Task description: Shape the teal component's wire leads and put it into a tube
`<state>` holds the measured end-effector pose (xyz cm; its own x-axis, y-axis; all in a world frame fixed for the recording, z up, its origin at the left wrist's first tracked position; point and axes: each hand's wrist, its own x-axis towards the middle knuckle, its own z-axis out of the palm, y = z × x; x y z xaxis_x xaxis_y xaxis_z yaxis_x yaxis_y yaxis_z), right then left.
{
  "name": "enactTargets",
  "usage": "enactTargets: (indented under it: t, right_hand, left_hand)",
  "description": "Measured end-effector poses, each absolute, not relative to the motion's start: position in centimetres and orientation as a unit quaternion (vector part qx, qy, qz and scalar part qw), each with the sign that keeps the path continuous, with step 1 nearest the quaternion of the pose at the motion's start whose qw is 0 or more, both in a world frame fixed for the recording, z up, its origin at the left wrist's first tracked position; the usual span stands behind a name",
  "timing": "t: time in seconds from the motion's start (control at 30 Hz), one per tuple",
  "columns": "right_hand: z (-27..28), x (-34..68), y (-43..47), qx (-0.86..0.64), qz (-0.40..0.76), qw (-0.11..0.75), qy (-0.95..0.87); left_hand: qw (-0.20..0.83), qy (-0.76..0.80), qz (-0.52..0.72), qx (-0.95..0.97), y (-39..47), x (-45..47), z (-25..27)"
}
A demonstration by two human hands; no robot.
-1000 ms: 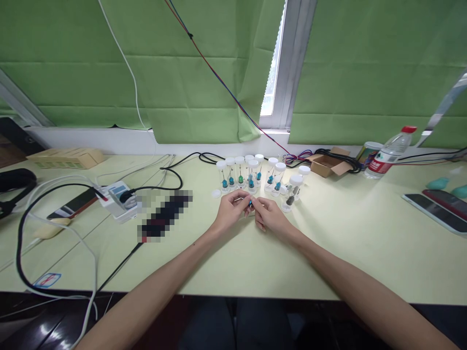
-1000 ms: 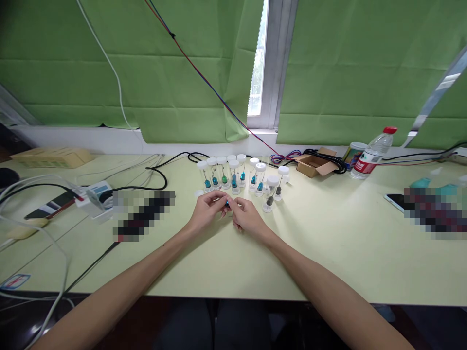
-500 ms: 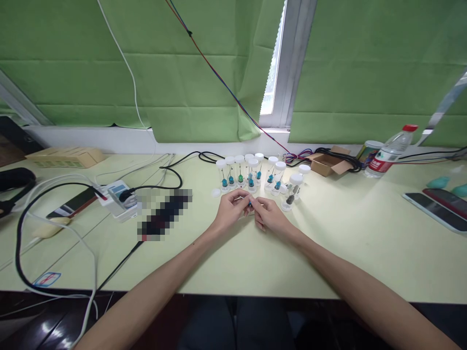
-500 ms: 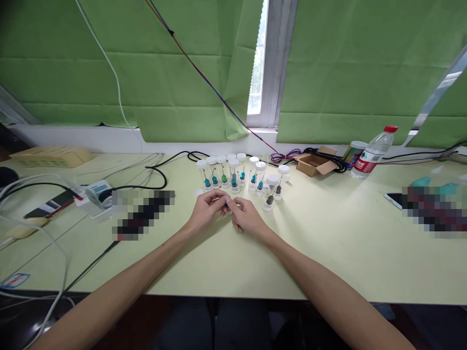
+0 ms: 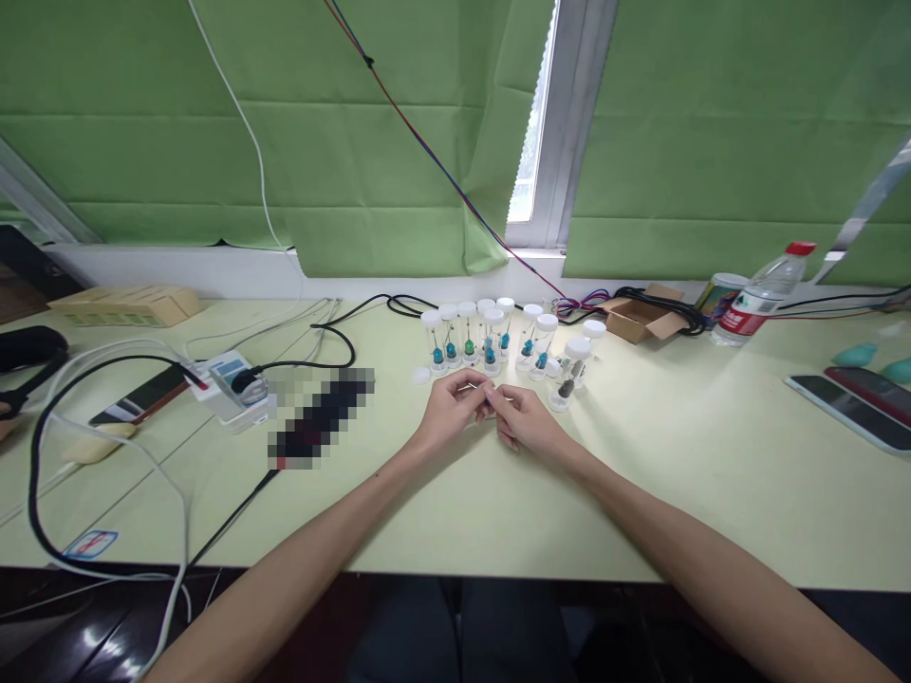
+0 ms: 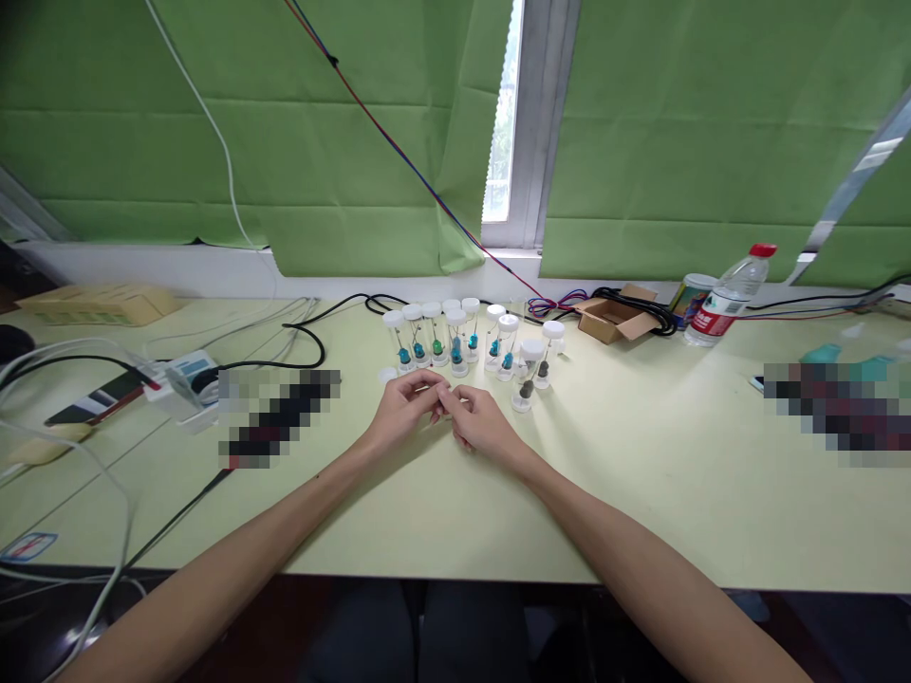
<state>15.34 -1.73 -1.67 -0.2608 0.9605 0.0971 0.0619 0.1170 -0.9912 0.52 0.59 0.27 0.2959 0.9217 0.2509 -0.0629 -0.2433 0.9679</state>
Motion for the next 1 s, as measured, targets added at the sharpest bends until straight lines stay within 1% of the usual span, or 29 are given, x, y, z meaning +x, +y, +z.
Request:
enactTargets:
  t: [1.0]
  right_hand:
    - [-1.59,15.52,-1.87,-0.422,0.510,0.432,-0.613]
  left_hand:
    - [0.517,0.358,0.461,0.627,0.38,0.52,0.65]
